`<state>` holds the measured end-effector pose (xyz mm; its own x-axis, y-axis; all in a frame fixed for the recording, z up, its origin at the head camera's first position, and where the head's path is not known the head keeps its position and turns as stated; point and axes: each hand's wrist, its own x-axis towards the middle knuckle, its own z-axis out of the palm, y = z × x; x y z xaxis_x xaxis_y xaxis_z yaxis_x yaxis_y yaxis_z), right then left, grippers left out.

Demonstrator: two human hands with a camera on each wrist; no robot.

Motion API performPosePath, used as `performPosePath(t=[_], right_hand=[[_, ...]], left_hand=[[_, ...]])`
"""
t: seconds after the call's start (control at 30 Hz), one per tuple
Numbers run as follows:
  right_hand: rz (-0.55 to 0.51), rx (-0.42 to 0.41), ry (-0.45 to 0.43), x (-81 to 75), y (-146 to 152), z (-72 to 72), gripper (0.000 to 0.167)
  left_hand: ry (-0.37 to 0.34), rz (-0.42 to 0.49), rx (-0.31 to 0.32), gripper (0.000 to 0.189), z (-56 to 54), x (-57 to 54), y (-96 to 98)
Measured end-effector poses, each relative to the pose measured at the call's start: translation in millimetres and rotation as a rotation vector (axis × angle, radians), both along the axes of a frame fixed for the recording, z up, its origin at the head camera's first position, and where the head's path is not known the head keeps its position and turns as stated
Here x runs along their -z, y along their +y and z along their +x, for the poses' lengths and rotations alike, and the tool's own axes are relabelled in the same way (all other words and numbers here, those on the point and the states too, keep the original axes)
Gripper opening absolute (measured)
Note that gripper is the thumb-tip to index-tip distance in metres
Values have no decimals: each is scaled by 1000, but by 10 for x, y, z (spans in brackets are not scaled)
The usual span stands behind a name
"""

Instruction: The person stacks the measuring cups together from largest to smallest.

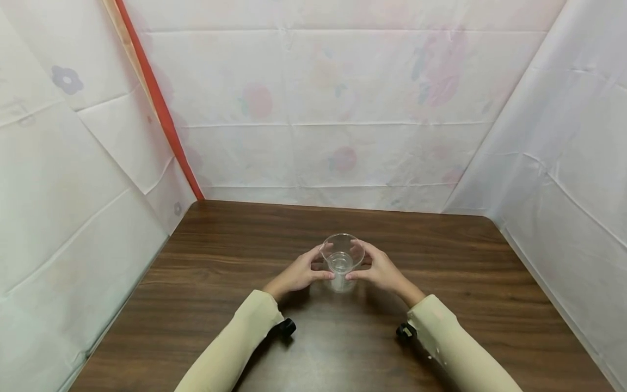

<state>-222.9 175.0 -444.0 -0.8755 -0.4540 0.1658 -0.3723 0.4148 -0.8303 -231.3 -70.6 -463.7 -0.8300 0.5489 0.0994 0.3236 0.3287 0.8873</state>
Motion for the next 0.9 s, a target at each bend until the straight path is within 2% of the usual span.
performPosePath(t=[0.23,0.43,0.7,0.9], right_hand=[[-30,7,-12,7,24,-25,87],[-30,1,26,37,10,-88,84],[3,-15,54,53,-7,-139,86],[25,-17,59,106,44,-90,85]], left_hand=[[10,-10,5,76,-60,-39,24],[30,-15,-5,74,-87,-42,4],[68,-25,-22,75,-94,-11,-17],[64,-60,-21,74,-56,29,7]])
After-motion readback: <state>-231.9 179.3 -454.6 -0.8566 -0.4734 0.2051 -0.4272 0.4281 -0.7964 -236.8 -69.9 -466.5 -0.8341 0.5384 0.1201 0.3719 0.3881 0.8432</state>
